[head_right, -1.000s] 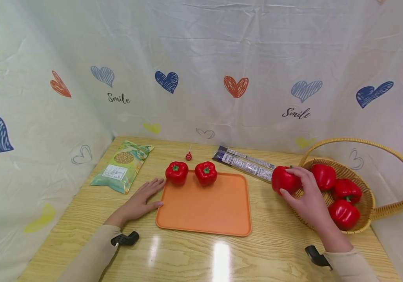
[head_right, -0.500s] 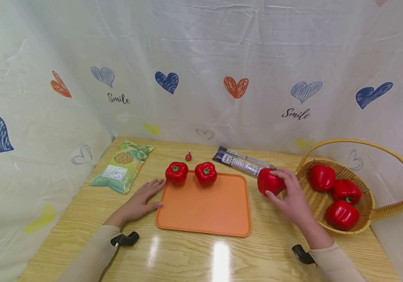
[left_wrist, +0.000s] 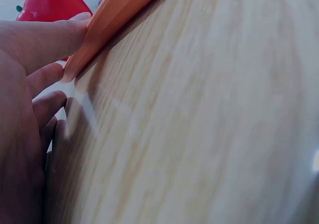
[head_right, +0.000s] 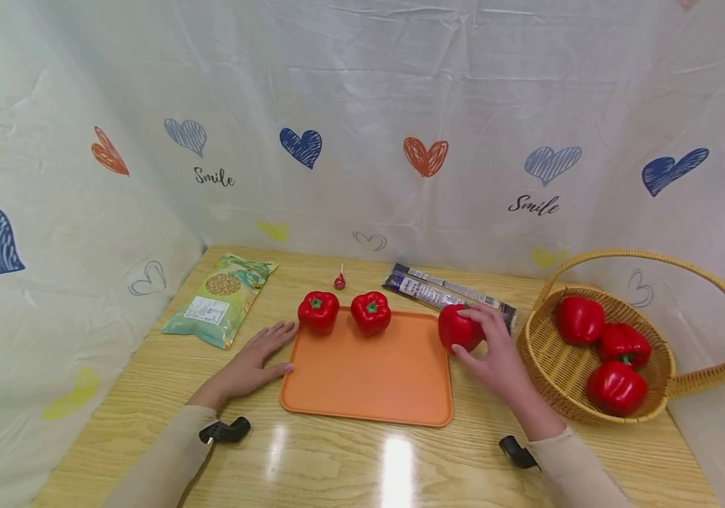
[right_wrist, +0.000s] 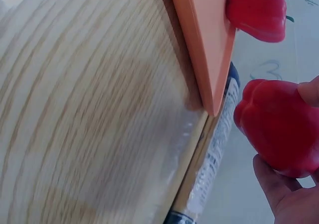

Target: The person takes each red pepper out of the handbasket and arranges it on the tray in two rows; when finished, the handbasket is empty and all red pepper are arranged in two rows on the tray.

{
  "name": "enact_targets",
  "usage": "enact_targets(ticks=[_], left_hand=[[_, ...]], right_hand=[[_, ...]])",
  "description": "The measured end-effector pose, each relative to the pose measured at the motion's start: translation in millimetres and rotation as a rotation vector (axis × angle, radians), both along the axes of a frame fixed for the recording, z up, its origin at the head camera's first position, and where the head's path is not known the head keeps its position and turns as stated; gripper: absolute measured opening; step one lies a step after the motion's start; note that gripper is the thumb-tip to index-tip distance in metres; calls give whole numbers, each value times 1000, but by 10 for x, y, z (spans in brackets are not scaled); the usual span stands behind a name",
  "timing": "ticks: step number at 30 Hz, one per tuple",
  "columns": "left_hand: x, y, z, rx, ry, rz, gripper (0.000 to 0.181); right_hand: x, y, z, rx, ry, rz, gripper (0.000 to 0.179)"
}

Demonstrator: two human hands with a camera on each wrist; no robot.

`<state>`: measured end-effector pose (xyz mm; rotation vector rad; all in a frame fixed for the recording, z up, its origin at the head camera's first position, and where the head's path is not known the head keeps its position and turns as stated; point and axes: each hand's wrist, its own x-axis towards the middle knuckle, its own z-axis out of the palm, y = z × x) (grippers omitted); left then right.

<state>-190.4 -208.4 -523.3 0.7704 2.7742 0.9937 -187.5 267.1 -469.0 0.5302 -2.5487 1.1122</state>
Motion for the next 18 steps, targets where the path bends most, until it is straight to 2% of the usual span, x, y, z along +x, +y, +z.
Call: enact_targets(ticks=[7,18], left_hand=[[11,11,26,8,-7,-1,74],[2,7,3,10,-14,5,75]], right_hand=[[-59,-130,-67,0,32,28,64],[-159,-335,-78,10,-28,23,63]])
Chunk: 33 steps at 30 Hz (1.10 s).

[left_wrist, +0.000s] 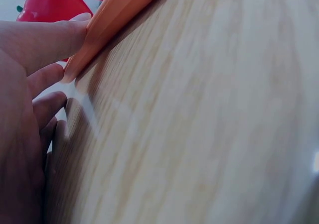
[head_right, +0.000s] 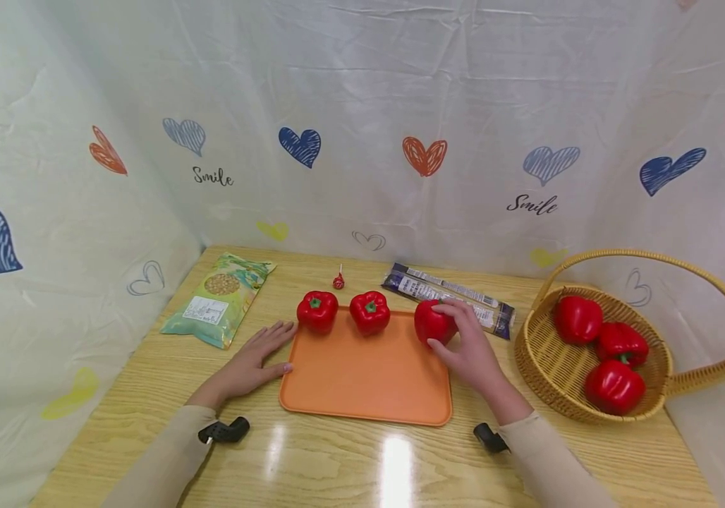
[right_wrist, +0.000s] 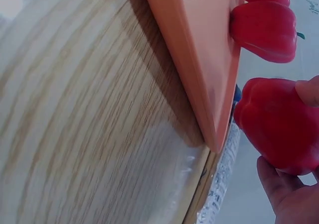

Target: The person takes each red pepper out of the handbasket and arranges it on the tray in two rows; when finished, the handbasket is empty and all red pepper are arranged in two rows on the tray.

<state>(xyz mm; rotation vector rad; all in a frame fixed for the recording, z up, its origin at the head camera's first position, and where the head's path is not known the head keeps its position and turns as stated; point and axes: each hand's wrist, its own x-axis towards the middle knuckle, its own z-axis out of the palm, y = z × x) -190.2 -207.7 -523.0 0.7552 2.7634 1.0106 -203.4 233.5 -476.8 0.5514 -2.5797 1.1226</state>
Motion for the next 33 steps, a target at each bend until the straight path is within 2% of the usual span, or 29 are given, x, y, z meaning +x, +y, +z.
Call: enact_targets(ticks=[5,13,21,29,33], left_hand=[[-1,-6,-2,3,0,0,75],[3,-4,-4,12,4,-1,74],[-2,-1,-26,3,13,3,74],[-5,-7,-12,-5,-6,8,75],[-10,-12,-32,-1,11,4,74]], right_hand=[[-63,-64,-40,-23,-5,25,62],[-147,-133,-107,3,-34,27,61],[-138,-168,-120,7,-72,11,59],[-123,-156,-136,5,-90,-26,44],[-95,-141,-123,9,-82,-48,41]])
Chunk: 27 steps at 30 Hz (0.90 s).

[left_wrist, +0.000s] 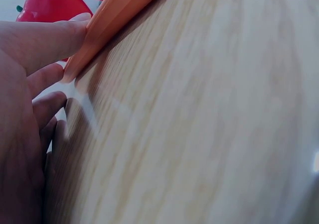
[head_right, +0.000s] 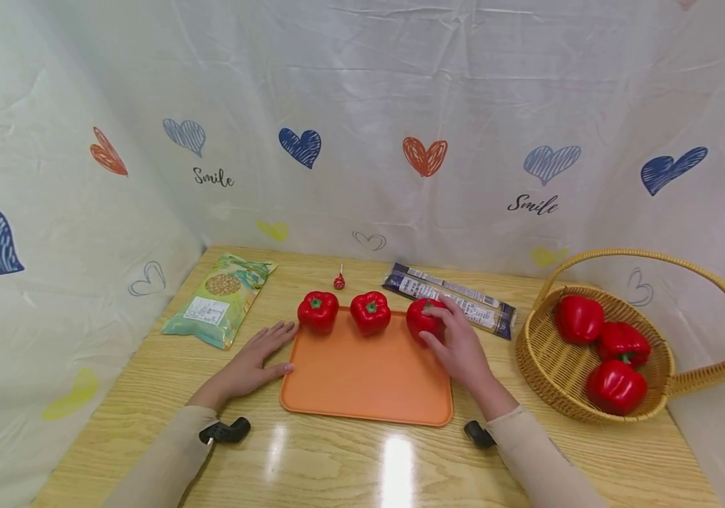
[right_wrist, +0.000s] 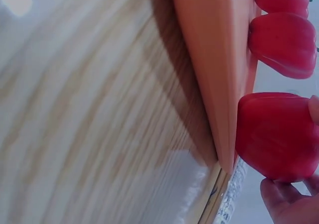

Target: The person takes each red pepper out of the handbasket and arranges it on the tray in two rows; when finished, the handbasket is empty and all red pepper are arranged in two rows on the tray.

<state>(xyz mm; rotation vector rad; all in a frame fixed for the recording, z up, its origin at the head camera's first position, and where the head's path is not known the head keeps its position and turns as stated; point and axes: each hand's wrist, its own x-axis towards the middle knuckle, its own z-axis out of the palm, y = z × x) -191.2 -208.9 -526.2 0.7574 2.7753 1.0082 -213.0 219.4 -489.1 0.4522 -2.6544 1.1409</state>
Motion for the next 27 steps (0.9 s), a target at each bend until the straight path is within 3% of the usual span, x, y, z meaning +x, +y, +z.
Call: enact_targets(ticks=[11,27], left_hand=[[13,8,12,5,6,2,74],[2,0,11,-17,-15,9,75]], right_hand=[[13,31,-25,7,59,24,43],[17,25,-64,13,38,21,42]])
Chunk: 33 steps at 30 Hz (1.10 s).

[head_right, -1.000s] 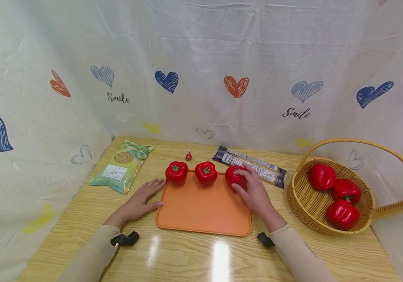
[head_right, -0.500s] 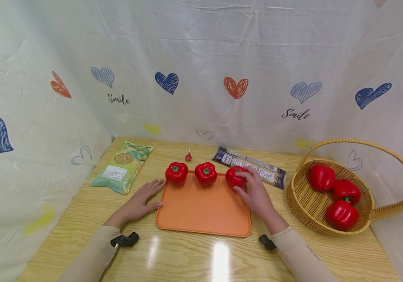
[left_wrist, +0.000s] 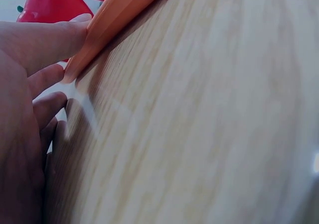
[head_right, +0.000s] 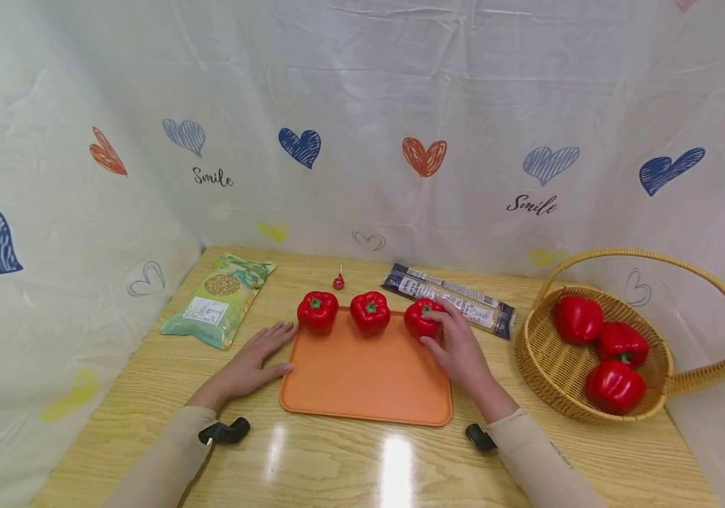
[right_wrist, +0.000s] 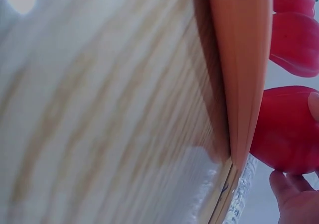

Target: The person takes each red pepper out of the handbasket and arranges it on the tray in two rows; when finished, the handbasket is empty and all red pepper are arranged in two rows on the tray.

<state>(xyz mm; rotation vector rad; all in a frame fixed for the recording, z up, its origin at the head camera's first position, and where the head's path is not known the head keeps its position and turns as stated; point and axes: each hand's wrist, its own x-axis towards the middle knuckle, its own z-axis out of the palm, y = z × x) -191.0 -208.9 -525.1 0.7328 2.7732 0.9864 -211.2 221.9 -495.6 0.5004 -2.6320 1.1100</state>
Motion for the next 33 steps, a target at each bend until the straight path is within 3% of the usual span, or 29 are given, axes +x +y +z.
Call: enact_targets(ticks=[25,33], left_hand=[[15,15,0,36,33,-12,73],[11,10,12,17,2,-3,75]], right_hand=[[-7,60,-22,-45,29,18,42],[26,102,8,-45,42,7,42]])
